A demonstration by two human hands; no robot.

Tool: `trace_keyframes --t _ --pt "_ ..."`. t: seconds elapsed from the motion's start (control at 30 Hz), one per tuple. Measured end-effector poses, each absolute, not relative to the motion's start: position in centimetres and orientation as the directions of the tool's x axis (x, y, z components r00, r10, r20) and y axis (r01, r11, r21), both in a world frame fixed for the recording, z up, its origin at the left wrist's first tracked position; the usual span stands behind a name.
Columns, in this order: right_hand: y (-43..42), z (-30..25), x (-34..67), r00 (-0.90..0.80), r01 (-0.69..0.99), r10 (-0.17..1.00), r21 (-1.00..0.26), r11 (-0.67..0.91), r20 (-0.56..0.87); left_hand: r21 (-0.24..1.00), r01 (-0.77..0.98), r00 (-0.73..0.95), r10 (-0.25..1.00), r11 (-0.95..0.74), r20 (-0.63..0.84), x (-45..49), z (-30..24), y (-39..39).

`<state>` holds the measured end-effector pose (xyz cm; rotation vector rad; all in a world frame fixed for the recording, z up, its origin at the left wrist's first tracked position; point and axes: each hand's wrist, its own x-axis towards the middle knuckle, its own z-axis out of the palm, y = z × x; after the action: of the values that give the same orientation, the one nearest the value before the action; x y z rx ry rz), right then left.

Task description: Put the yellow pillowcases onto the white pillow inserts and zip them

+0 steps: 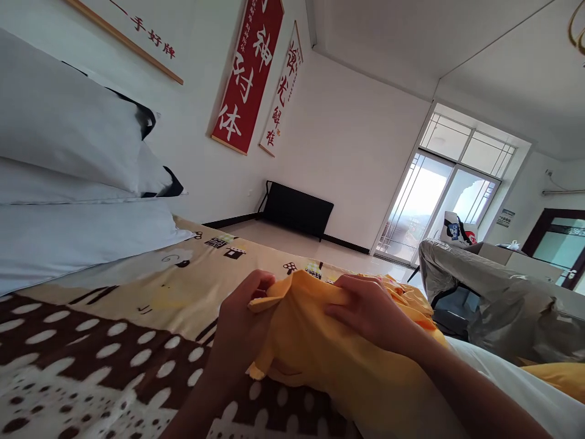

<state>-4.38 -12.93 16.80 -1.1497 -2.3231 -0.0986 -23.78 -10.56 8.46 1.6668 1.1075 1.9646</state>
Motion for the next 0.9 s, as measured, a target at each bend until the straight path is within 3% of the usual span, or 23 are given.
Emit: trace_keyframes --t 0.3,0.4,0.5,0.57,0.7,0.8,0.9 --pt "-12.8 18.4 0.7 -0.434 0.857 0.866 -0.181 0.481 0.247 0.771 0.188 -0.447 0.646 -0.608 0.618 -23.9 8.2 -8.4" --pt "-12.7 17.9 2.4 -0.462 0.867 0.863 -0.099 0.488 0.205 0.783 0.162 -0.5 0.635 -0.6 0.59 -24.0 7.9 -7.6" --pt "-13.1 17.1 3.6 -0.494 0.864 0.841 0.019 0.503 0.222 0.777 0.15 -0.541 0.607 -0.612 0.582 -24.0 7.7 -7.2" --pt "-13.5 17.0 4.0 -0.474 0.873 0.838 0.018 0.488 0.271 0.785 0.139 -0.569 0.601 -0.603 0.562 -24.0 7.7 -7.4" --pt "-14.2 17.7 4.6 -0.331 0.872 0.838 -0.197 0.447 0.434 0.811 0.078 -0.604 0.62 -0.579 0.501 -23.9 8.4 -8.6" --pt "-14.6 18.4 4.8 -0.264 0.854 0.859 -0.306 0.42 0.439 0.814 0.066 -0.586 0.637 -0.577 0.5 -24.2 8.9 -9.0" --pt "-15.2 18.3 4.6 -0.278 0.923 0.819 -0.097 0.373 0.502 0.831 0.101 -0.582 0.645 -0.547 0.495 -24.7 8.9 -8.3"
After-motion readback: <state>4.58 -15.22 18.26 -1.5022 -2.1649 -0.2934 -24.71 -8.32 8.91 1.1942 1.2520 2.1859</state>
